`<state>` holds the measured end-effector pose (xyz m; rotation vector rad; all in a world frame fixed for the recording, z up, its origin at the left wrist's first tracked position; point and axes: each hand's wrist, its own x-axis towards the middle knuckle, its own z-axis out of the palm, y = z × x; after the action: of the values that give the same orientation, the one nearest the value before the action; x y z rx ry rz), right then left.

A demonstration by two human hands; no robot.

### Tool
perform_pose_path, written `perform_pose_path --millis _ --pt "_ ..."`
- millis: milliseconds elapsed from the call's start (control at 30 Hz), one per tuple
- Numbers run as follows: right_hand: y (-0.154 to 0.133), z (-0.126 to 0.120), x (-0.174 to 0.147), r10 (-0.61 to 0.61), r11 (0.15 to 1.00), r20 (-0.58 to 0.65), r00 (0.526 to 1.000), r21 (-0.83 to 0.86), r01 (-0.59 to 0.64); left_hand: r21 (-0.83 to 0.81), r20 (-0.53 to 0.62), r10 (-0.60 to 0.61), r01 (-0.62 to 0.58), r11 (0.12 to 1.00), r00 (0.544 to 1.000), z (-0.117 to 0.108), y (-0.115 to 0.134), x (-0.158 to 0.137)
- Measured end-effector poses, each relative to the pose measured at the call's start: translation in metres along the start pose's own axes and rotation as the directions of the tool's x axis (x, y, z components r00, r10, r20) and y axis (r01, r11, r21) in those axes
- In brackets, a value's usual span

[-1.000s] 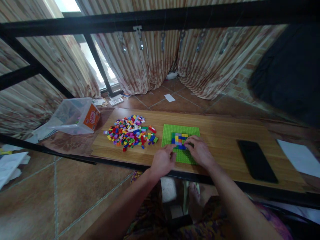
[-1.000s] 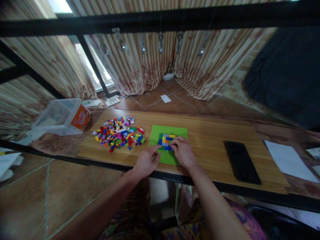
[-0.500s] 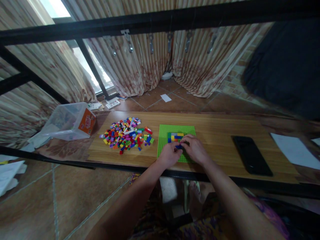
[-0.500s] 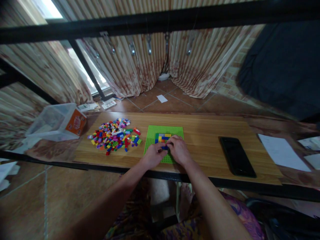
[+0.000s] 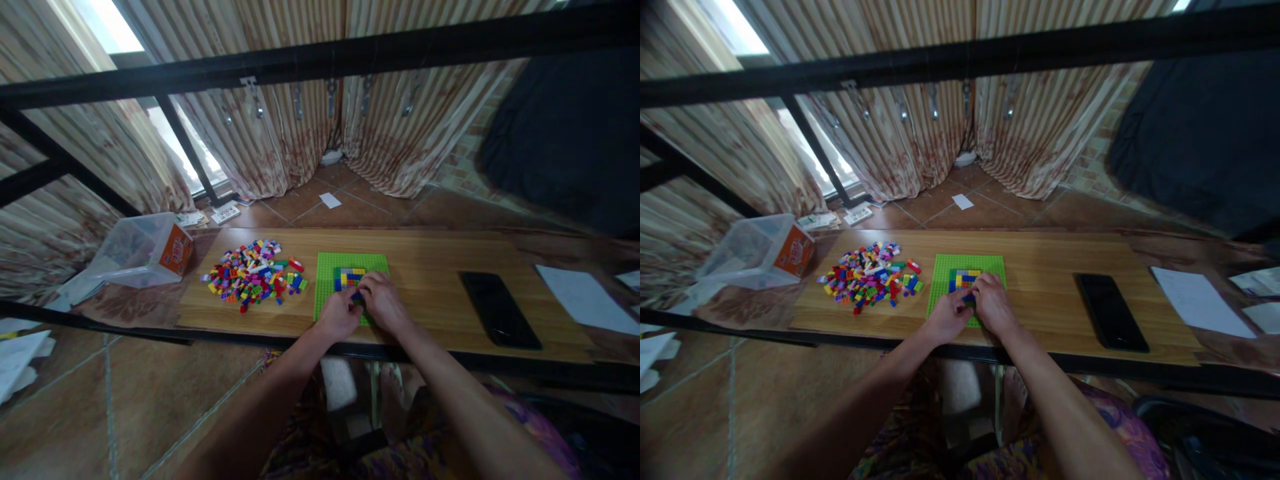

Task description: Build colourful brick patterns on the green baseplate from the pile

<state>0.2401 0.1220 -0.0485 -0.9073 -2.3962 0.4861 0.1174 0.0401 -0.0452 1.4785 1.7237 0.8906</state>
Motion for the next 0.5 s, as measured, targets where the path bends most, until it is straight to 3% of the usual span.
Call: perform_pose_path --millis 233,500 --pt "-0.0009 0.0028 -0.0031 0.015 1.000 -0.050 0.999 0.000 -0.015 -0.026 0.013 -0.034 0.035 0.999 0.999 0.0002 0.0008 0.0026" --pt "-0.0068 0.0064 -0.0054 0.020 0.998 -0.052 0.998 -0.058 -0.023 0.098 -0.030 -0.091 0.094 0.991 0.995 0.0019 0.0063 -0.0024"
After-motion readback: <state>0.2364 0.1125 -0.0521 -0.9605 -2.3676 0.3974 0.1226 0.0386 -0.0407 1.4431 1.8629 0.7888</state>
